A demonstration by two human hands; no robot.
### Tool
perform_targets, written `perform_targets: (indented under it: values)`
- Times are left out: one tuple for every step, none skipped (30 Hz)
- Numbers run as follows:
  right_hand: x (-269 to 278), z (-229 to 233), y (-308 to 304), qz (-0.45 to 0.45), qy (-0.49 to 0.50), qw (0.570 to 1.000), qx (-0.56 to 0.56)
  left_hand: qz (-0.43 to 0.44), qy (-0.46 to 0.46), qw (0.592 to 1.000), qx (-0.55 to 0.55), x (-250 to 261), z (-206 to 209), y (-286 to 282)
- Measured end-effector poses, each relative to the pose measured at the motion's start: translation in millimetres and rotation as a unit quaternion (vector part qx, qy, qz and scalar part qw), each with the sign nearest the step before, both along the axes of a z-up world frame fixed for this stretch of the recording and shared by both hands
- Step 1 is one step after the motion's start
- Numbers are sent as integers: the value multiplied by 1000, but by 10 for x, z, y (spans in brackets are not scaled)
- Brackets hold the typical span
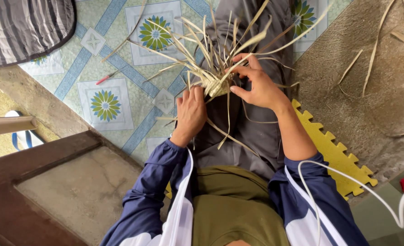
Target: Weaving dried plant fibers together to construct a basket
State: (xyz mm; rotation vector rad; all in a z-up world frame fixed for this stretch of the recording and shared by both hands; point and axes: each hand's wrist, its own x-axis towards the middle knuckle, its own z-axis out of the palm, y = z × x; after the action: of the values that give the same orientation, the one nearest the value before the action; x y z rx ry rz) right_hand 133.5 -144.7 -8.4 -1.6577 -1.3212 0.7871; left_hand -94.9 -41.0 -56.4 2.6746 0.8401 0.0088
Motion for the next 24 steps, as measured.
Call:
perform_targets:
  values:
    - [30,-10,-18,-1,-2,1000,1,-1,-2,1000,1,-8,-27,25]
    - [61,-19,-37,-14,12,999,34,-6,-13,1000,-5,-16,-54,49]
    - [82,-31,-61,-26,26,997,67,-10,-23,1000,-12,-36,-80,64]
    - [117,-67,-102,-26,26,997,67,-10,-24,1000,-12,-39,-90,92]
    - [150,-105,-149,-70,72,991,88,-14,-39,999,-19,-46,-101,111]
    - [182,-144,-197,-114,119,980,108,-17,-54,998,-27,-53,-112,130]
    - [128,-221,-242,-115,118,981,108,-18,-55,998,-27,-58,-116,142]
    - [75,-298,-289,-143,135,976,97,-20,-66,997,-34,-61,-120,152]
    - [24,-375,-340,-173,152,969,87,-24,-78,996,-42,-60,-123,163]
    - [-128,-429,-337,-174,151,969,87,-25,-79,996,-43,-46,-83,165]
    - [-284,-485,-334,-173,208,963,4,-38,-92,994,-42,-33,-43,172]
    - [-440,-541,-331,-169,263,947,-80,-50,-104,992,-42,-21,-2,176]
    - [-478,-328,-240,-171,263,946,-78,-52,-104,992,-41,16,29,181]
    - [-517,-111,-149,-146,207,962,-104,-65,-119,990,-26,49,64,187]
    - [-545,110,-43,-120,149,973,-128,-75,-135,988,-9,90,102,204]
    - [-546,-67,-62,-120,148,974,-125,-77,-137,988,-7,113,105,226]
    - [-520,-239,-73,-130,194,972,-22,-83,-172,982,10,160,106,252]
    - [-493,-406,-81,-137,238,958,82,-89,-208,974,27,205,112,279]
    - [-486,-348,-81,-137,231,959,86,-90,-215,972,31,263,149,315]
    - [-480,-290,-82,-114,254,948,153,-107,-252,960,53,321,188,350]
    - [-475,-233,-87,-89,275,932,219,-123,-289,947,74,377,227,382]
    - [-427,-318,-93,-88,268,933,223,-125,-296,944,77,451,212,405]
    - [-392,-405,-103,-87,286,931,212,-148,-336,923,116,513,199,425]
    - [-352,-494,-112,-86,304,928,200,-170,-375,898,153,577,185,446]
